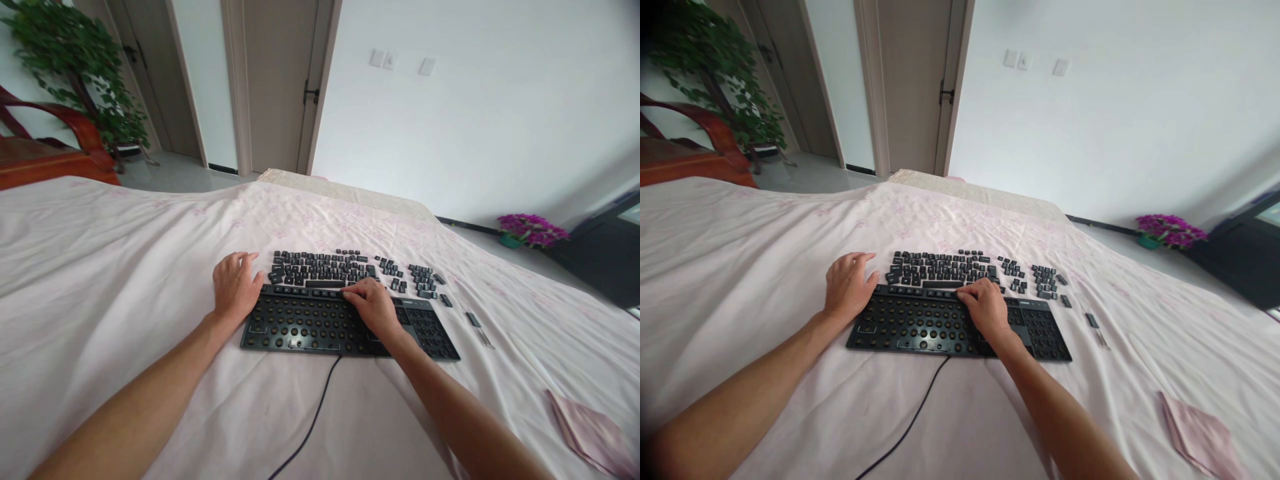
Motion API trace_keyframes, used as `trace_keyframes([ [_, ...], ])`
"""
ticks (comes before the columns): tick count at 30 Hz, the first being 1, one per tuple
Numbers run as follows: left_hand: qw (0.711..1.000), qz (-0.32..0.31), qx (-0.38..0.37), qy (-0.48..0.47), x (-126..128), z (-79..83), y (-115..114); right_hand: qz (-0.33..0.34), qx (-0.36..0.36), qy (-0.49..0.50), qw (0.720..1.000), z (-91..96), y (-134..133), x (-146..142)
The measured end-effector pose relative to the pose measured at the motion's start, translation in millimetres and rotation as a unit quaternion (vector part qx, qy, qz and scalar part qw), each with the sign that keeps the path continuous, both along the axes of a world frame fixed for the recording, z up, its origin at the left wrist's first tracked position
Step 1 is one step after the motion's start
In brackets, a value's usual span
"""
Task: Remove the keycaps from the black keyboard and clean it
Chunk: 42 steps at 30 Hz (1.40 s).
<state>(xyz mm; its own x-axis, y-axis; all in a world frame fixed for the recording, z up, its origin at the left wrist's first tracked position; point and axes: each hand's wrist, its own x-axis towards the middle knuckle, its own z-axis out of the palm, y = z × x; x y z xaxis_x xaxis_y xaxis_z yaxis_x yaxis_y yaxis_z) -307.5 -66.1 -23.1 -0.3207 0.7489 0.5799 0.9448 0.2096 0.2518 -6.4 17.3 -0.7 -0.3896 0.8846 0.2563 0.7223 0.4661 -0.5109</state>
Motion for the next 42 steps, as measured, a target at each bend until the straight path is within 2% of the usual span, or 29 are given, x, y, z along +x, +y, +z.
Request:
trace_keyframes([
  [9,1.0,-0.002,-0.001,-0.007,-1,-0.3,0,0.024,0.112,-0.062,0.991,7.9,-12,-6],
  [16,1.0,0.004,0.004,-0.001,-1,-2.4,0,0.07,0.215,-0.202,0.953,18.2,-26,-10],
  [25,1.0,-0.001,-0.001,-0.004,-1,-2.7,0,0.116,0.22,-0.324,0.913,19.1,-41,-14],
  [30,1.0,-0.003,-0.002,-0.004,-1,-0.8,0,0.116,0.192,-0.319,0.921,21.8,-45,-15],
  [33,1.0,-0.004,0.001,-0.003,-1,0.0,0,0.114,0.151,-0.245,0.951,26.0,-33,-6],
  [36,1.0,-0.004,0.002,-0.003,-1,-0.1,0,0.08,0.106,-0.096,0.986,29.6,-3,9],
  [39,1.0,-0.006,0.002,0.001,-2,-0.6,0,0.013,0.085,-0.007,0.996,31.6,32,21],
  [42,1.0,-0.006,0.001,0.005,-2,-0.5,0,-0.03,0.05,-0.014,0.998,31.9,60,20],
])
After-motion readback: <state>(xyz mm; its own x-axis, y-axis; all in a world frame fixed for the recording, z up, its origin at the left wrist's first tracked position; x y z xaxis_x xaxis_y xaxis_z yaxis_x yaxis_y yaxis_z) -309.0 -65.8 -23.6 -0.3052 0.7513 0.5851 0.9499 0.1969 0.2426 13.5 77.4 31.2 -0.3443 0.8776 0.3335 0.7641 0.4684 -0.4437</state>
